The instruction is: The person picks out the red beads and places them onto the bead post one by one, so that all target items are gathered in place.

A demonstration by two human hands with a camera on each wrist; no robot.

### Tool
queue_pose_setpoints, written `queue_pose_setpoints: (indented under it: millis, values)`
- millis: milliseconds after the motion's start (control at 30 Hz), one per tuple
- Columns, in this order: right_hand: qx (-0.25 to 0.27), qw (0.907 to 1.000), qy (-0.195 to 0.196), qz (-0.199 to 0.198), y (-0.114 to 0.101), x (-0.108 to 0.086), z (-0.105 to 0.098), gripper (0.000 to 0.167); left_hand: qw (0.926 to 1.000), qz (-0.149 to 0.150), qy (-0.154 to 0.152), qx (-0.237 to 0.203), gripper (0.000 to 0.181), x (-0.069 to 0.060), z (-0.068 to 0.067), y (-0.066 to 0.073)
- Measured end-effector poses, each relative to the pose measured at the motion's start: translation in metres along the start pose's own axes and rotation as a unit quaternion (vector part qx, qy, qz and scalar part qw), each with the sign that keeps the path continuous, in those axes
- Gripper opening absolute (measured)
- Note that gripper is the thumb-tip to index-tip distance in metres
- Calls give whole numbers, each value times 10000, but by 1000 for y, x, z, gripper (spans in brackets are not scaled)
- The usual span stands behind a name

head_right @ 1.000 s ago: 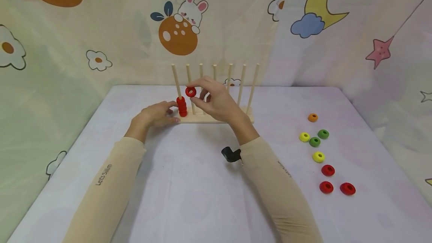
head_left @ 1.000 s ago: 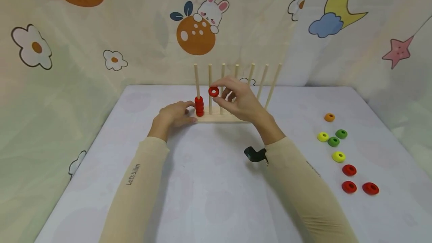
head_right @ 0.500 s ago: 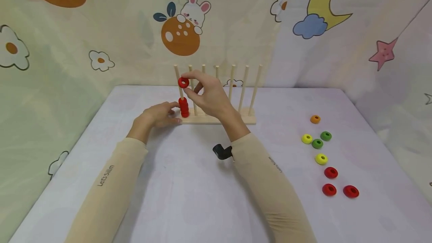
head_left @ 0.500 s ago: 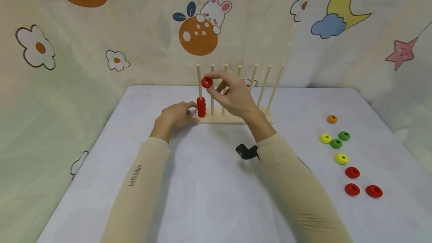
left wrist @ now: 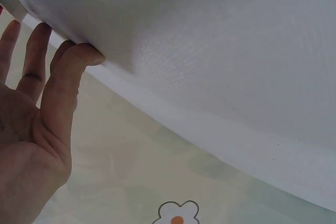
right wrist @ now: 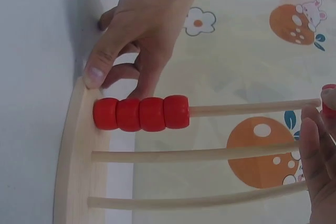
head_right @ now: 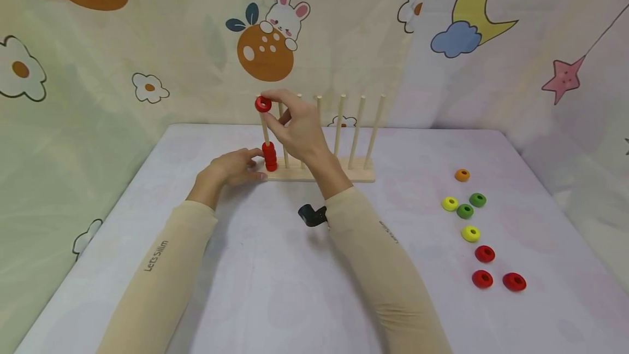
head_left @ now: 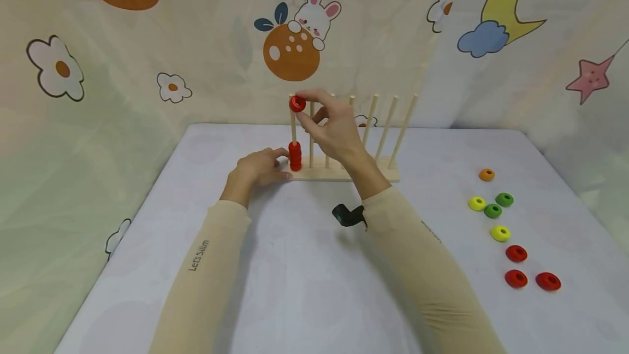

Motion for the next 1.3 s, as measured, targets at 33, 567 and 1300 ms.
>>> queue_pose_setpoints:
  millis: [33, 567, 1300]
  values:
    - [13, 10000, 16, 8, 0, 1, 1, 33, 10000, 4, 2, -3, 66, 0, 0, 0]
    - [-202, 9986, 471, 112, -6, 15, 1, 30, 10000, -52, -23, -56, 66, 0, 0, 0]
    - [-97, 9999, 76, 1, -20, -5, -6, 38, 9997, -221, -17, -55, 65, -2, 0, 1]
Point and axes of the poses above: each hand's wrist, its own x-axis towards the middle knuckle, its own z-axis out of the palm, y = z × x, the point moved 10 cm from there along x, towards the middle knuckle, and after that the axes turned 7 degrees about -y, right-handed, at the moved point
